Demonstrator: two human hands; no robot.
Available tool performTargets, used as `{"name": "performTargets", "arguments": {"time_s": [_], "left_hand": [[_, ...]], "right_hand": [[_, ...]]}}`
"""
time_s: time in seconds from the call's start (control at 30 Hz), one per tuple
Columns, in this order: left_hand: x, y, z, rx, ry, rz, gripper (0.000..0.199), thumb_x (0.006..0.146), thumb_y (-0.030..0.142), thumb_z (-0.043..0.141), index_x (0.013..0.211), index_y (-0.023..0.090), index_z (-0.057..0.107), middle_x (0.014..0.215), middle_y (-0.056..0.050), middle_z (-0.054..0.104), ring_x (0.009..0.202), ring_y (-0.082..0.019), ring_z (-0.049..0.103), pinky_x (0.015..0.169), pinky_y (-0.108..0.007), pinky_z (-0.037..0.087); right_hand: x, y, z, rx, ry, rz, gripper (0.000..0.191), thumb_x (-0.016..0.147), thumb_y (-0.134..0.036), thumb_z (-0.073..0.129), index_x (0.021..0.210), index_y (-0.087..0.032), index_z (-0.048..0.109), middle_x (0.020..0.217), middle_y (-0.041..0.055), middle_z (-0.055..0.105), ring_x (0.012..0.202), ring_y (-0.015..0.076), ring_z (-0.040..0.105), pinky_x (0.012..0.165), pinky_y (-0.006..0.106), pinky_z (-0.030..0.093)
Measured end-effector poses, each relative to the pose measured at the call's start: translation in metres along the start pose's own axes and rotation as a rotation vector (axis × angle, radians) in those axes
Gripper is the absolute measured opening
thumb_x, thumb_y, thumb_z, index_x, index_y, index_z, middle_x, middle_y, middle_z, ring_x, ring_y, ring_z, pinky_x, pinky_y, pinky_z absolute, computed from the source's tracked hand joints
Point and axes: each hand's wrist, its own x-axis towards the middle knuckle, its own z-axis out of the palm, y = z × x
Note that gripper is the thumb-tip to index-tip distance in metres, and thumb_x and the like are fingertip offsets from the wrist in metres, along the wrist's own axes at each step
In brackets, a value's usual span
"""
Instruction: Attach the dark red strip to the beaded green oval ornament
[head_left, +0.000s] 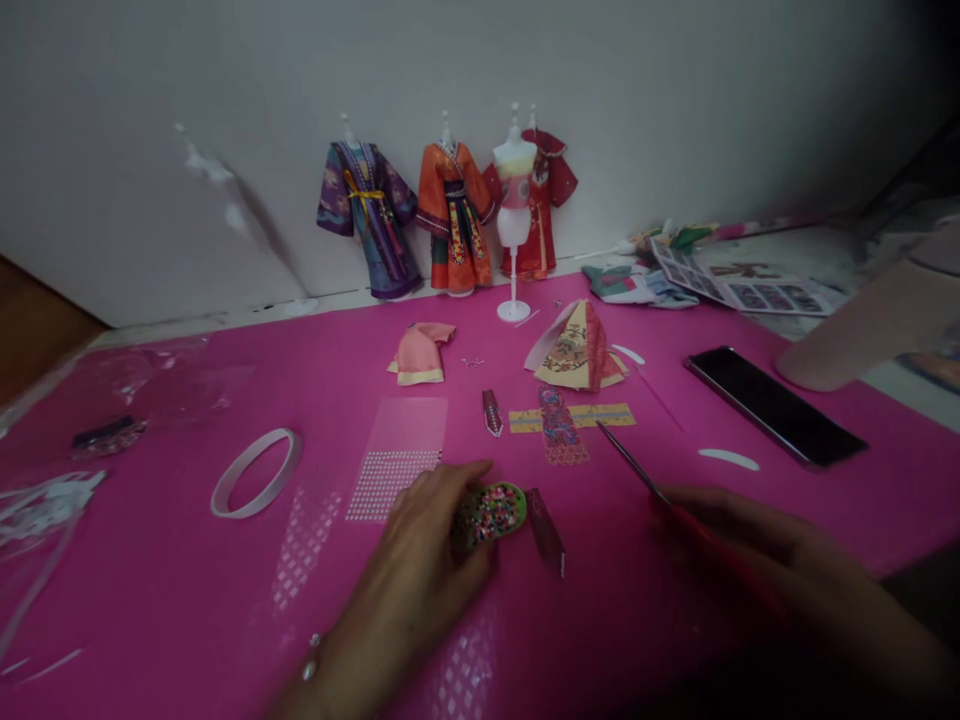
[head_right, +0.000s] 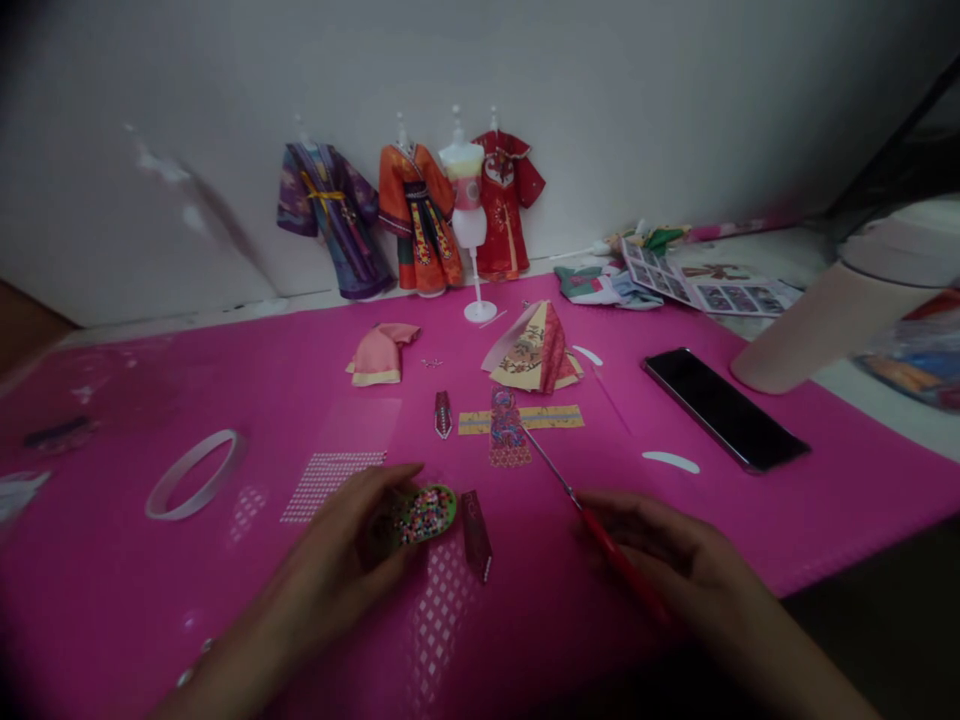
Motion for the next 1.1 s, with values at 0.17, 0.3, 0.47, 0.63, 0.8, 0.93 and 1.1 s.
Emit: {"name": "performTargets", "arguments": {"time_s": [0.17,0.3,0.47,0.63,0.8,0.93,1.1], "left_hand": [[0.002,0.0,-0.001,-0.016,-0.019,-0.016,0.056,0.081,0.011,0.056,0.132,0.031,0.044,0.118,-0.004,0.063,0.108,-0.027,0.06,0.089,-0.051,0.05],[0.001,0.001,-0.001,-0.022,-0.034,-0.015,0.059,0.082,0.01,0.056,0.134,0.034,0.042,0.118,-0.002,0.062,0.108,-0.026,0.059,0.091,-0.05,0.049],[0.0,0.006,-0.002,-0.064,-0.036,0.037,0.06,0.086,0.008,0.056,0.136,0.036,0.04,0.122,-0.002,0.06,0.112,-0.024,0.057,0.095,-0.048,0.047],[0.0,0.013,-0.005,-0.089,-0.013,0.085,0.057,0.089,0.01,0.055,0.137,0.036,0.04,0.125,-0.002,0.06,0.114,-0.023,0.057,0.096,-0.044,0.048],[-0.001,0.016,-0.006,-0.112,0.018,0.089,0.053,0.089,0.012,0.057,0.136,0.034,0.043,0.123,-0.003,0.062,0.113,-0.023,0.06,0.094,-0.042,0.052],[-0.001,0.017,-0.007,-0.114,0.048,0.06,0.054,0.088,0.013,0.059,0.136,0.035,0.044,0.123,-0.003,0.063,0.112,-0.022,0.062,0.093,-0.041,0.054],[0.001,0.008,-0.002,-0.058,0.085,0.014,0.056,0.086,0.014,0.06,0.136,0.033,0.044,0.121,-0.003,0.065,0.107,-0.023,0.064,0.089,-0.043,0.055]], "right_hand": [[0.0,0.0,0.0,0.071,-0.054,0.062,0.05,0.078,-0.062,0.074,0.114,-0.028,0.077,0.113,0.0114,0.077,0.103,0.0346,0.073,0.085,0.044,0.063],[0.0,0.002,0.0,0.097,-0.059,0.065,0.049,0.077,-0.06,0.076,0.113,-0.027,0.077,0.113,0.0113,0.077,0.103,0.0338,0.073,0.087,0.043,0.062],[0.001,0.005,-0.001,0.148,-0.087,0.107,0.048,0.079,-0.059,0.075,0.115,-0.028,0.076,0.117,0.0115,0.076,0.105,0.033,0.073,0.09,0.045,0.06],[-0.002,0.004,0.003,0.227,-0.055,0.134,0.045,0.078,-0.053,0.077,0.115,-0.028,0.075,0.121,0.0102,0.075,0.109,0.0323,0.071,0.098,0.047,0.056],[-0.005,-0.001,0.007,0.239,-0.023,0.137,0.042,0.078,-0.051,0.078,0.113,-0.028,0.076,0.123,0.0091,0.074,0.108,0.0316,0.071,0.098,0.048,0.056],[-0.005,-0.001,0.007,0.223,-0.032,0.127,0.05,0.075,-0.053,0.08,0.119,-0.029,0.075,0.128,0.0101,0.072,0.109,0.033,0.071,0.095,0.045,0.058],[-0.008,0.008,0.005,0.191,-0.132,0.054,0.045,0.071,-0.042,0.086,0.115,-0.035,0.077,0.123,0.006,0.074,0.109,0.0311,0.071,0.092,0.037,0.059]]}}
